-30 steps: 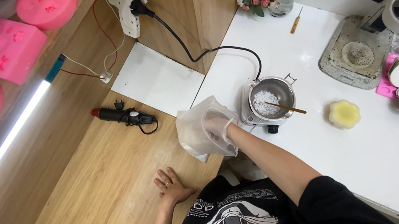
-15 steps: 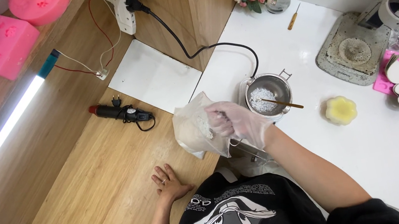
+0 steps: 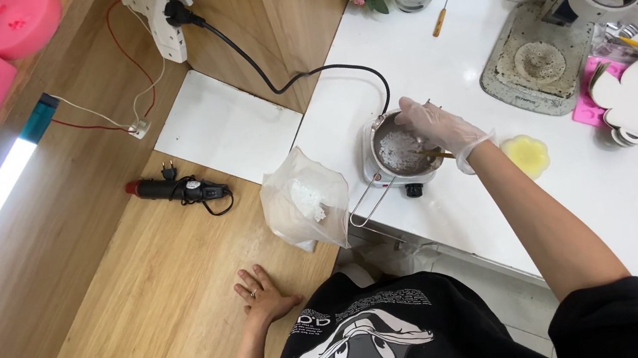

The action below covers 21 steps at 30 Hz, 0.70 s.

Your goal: Melting wax flakes in a small pot on a hot plate.

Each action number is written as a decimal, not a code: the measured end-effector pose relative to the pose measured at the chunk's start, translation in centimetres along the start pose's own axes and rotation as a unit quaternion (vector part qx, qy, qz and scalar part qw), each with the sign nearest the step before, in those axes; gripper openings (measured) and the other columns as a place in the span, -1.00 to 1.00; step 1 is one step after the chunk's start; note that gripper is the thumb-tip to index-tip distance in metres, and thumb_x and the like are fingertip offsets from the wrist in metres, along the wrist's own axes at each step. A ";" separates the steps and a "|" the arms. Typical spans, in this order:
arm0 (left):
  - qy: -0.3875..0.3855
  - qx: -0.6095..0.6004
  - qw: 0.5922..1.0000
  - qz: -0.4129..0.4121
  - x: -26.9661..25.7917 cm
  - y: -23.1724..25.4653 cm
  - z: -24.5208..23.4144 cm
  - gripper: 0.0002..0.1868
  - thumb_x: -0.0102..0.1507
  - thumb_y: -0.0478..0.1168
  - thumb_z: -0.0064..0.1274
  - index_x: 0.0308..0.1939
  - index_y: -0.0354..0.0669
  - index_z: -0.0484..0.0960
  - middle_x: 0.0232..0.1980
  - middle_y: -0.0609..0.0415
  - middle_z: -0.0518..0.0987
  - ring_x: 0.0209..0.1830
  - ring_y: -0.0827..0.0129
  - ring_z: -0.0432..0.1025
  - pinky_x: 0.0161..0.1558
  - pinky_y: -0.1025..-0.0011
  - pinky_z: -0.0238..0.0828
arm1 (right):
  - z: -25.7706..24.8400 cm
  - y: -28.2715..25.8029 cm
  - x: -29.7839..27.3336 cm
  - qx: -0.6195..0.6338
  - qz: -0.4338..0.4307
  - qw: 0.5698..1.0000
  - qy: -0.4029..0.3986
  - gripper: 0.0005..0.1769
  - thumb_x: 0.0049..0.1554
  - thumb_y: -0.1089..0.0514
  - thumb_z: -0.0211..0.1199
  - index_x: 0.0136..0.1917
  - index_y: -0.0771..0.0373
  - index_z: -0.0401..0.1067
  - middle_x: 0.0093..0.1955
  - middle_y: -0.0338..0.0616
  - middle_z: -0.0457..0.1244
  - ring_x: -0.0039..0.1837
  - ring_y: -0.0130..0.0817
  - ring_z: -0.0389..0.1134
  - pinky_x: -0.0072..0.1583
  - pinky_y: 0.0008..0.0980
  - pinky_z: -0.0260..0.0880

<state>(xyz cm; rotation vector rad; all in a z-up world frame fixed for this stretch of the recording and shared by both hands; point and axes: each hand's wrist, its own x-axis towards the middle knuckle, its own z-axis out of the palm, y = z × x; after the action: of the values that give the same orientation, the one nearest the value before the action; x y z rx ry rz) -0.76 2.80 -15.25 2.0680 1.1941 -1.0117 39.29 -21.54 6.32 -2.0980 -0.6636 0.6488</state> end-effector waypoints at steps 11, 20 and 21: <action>0.009 -0.007 1.000 0.006 -0.2 -0.2 0.1 0.56 0.05 0.37 0.32 0.58 -0.05 -0.67 0.60 -0.31 -0.79 0.59 -0.36 -0.80 0.49 -0.30 -0.18 | 1.5 -0.4 1.7 0.024 0.149 0.986 0.076 -0.86 -0.01 0.24 0.30 -0.16 0.25 0.63 -0.30 -0.11 0.43 -0.28 -0.40 0.44 -0.16 -0.36 0.50; 0.007 -0.023 1.000 0.010 -0.4 -0.2 0.0 0.57 0.04 0.34 0.34 0.57 -0.03 -0.69 0.59 -0.27 -0.83 0.58 -0.33 -0.84 0.49 -0.31 -0.21 | 2.9 -5.4 -0.7 -0.111 0.093 0.983 0.111 -0.79 0.11 0.10 0.30 -0.05 0.21 0.64 -0.32 -0.09 0.40 -0.29 -0.38 0.39 -0.10 -0.36 0.39; 0.007 -0.024 1.000 0.009 -0.3 -0.2 0.1 0.57 0.04 0.34 0.34 0.57 -0.03 -0.69 0.59 -0.27 -0.83 0.58 -0.33 -0.84 0.49 -0.31 -0.21 | 3.8 -7.4 -1.3 -0.112 0.093 0.983 0.110 -0.79 0.11 0.10 0.30 -0.05 0.21 0.64 -0.32 -0.09 0.40 -0.29 -0.38 0.39 -0.10 -0.36 0.39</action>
<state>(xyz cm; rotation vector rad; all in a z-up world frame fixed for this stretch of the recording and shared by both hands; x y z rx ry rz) -1.09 2.66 -15.08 2.0478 1.1924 -0.9533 34.22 -16.44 10.67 -2.4186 -0.4365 0.4498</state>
